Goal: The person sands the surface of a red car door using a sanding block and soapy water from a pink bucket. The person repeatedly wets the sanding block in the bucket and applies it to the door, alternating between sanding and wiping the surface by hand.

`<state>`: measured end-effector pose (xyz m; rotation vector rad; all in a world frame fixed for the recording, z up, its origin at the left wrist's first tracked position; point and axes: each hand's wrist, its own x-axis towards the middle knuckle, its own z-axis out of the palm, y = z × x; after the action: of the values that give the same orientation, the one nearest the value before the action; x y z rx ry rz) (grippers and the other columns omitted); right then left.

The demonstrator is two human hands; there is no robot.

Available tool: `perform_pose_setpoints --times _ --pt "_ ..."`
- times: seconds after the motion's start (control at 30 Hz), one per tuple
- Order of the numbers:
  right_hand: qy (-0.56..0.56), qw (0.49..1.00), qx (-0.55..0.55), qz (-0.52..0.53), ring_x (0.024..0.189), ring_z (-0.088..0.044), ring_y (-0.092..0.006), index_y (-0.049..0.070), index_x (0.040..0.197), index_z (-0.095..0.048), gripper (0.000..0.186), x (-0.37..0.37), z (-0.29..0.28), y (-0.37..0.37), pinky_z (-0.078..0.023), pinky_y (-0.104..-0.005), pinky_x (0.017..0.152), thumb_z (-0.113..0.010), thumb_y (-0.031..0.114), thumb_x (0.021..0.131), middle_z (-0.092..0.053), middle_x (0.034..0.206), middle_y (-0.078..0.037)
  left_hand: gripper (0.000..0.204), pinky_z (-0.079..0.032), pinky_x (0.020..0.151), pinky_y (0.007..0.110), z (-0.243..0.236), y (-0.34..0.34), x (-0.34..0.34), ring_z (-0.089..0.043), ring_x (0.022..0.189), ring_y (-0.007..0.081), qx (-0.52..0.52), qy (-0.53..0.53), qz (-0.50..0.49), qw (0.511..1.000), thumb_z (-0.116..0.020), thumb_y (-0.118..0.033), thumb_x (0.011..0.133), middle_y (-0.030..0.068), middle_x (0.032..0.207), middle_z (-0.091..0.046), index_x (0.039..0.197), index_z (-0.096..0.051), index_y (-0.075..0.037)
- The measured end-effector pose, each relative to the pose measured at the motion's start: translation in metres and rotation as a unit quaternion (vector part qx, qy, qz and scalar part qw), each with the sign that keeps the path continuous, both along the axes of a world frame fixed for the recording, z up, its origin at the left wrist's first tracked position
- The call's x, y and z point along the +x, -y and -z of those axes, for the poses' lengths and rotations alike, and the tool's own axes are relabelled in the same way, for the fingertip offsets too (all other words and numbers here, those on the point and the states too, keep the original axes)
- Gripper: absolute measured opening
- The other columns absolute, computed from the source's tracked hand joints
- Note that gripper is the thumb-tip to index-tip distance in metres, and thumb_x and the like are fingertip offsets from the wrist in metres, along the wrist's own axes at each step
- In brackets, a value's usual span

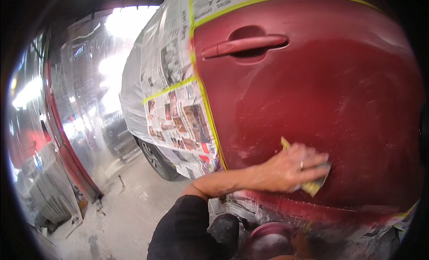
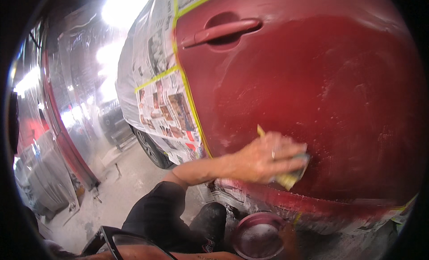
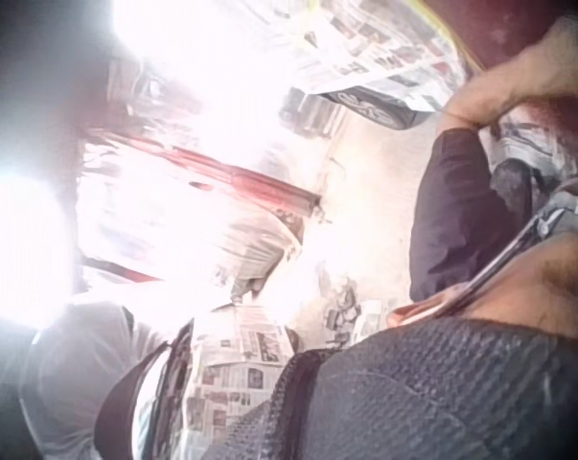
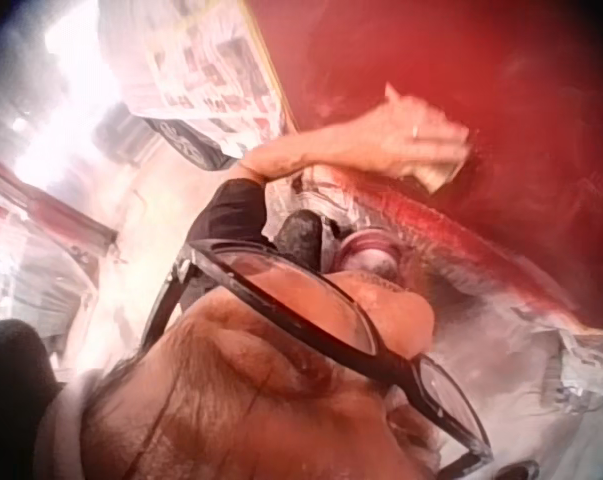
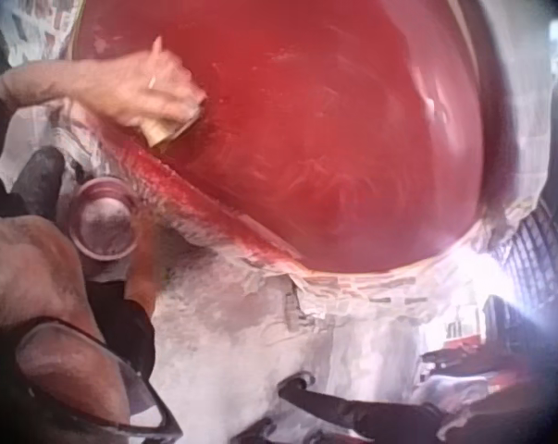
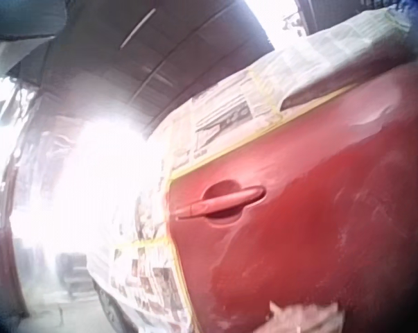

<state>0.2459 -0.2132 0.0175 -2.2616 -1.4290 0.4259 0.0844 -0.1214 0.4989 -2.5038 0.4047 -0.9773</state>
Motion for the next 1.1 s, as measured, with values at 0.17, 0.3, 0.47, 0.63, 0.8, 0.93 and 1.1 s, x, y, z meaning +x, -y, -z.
perform_pose_setpoints --times 0.17,0.3,0.47,0.63,0.8,0.93,1.1 --pt "-0.034 0.999 -0.038 0.018 0.099 -0.064 -0.0388 0.005 0.13 -0.041 0.057 -0.032 -0.059 -0.003 -0.052 -0.0449 0.085 -0.066 0.023 0.083 -0.065 0.105 -0.023 0.051 -0.046 0.081 0.046 -0.092 -0.012 0.086 -0.058 0.102 0.0344 0.123 0.128 0.001 0.984 -0.069 -0.008 0.072 0.0247 0.128 -0.05 0.122 -0.063 -0.017" --pt "0.026 0.997 0.0 0.071 0.112 -0.058 -0.0376 0.006 0.132 -0.035 0.061 -0.029 -0.043 -0.006 -0.048 -0.0436 0.095 -0.067 0.019 0.081 -0.058 0.123 -0.022 0.047 -0.045 0.086 0.049 -0.098 -0.006 0.119 -0.057 0.106 0.0343 0.169 0.146 -0.041 0.974 -0.066 -0.013 0.075 0.0219 0.126 -0.053 0.122 -0.063 -0.019" --pt "-0.007 0.998 -0.017 0.058 0.116 -0.054 -0.0359 0.007 0.129 -0.036 0.063 -0.032 -0.032 -0.004 -0.046 -0.0426 0.097 -0.071 0.019 0.078 -0.055 0.127 -0.021 0.053 -0.045 0.089 0.049 -0.063 -0.061 0.026 -0.056 0.111 0.0327 0.198 0.123 -0.189 0.954 -0.069 -0.016 0.069 0.0177 0.132 -0.053 0.122 -0.063 -0.018" --pt "0.038 0.994 -0.025 0.095 0.115 -0.055 -0.0359 0.008 0.129 -0.036 0.06 -0.031 -0.05 -0.002 -0.048 -0.0446 0.095 -0.069 0.018 0.08 -0.056 0.124 -0.021 0.051 -0.046 0.087 0.05 -0.103 -0.067 0.061 -0.055 0.11 0.0341 0.262 0.228 -0.155 0.925 -0.07 -0.019 0.069 0.0184 0.133 -0.053 0.119 -0.065 -0.017" --pt "-0.013 0.994 -0.059 0.092 0.112 -0.057 -0.0368 0.005 0.128 -0.039 0.05 -0.033 -0.035 -0.011 -0.05 -0.0474 0.09 -0.06 0.021 0.085 -0.06 0.117 -0.022 0.034 -0.048 0.085 0.051 -0.145 -0.028 0.193 -0.057 0.104 0.0355 0.281 0.303 -0.014 0.91 -0.066 -0.024 0.076 0.0188 0.119 -0.058 0.107 -0.066 -0.012" --pt "-0.014 0.995 -0.031 0.088 0.11 -0.058 -0.0374 0.004 0.131 -0.038 0.05 -0.019 -0.034 0.004 -0.05 -0.0478 0.089 -0.057 0.023 0.088 -0.062 0.115 -0.022 0.043 -0.048 0.084 0.048 -0.12 -0.074 0.053 -0.058 0.104 0.0359 0.235 0.157 -0.037 0.958 -0.073 -0.016 0.07 0.0192 0.126 -0.055 0.113 -0.065 -0.012" --pt "0.022 0.998 -0.012 0.057 0.105 -0.061 -0.0382 0.004 0.135 -0.036 0.054 -0.02 -0.017 -0.007 -0.051 -0.0458 0.087 -0.057 0.02 0.087 -0.063 0.112 -0.023 0.047 -0.046 0.088 0.05 -0.14 -0.063 0.091 -0.053 0.108 0.0369 0.28 0.21 -0.034 0.936 -0.072 -0.014 0.07 0.0215 0.128 -0.053 0.116 -0.064 -0.013"
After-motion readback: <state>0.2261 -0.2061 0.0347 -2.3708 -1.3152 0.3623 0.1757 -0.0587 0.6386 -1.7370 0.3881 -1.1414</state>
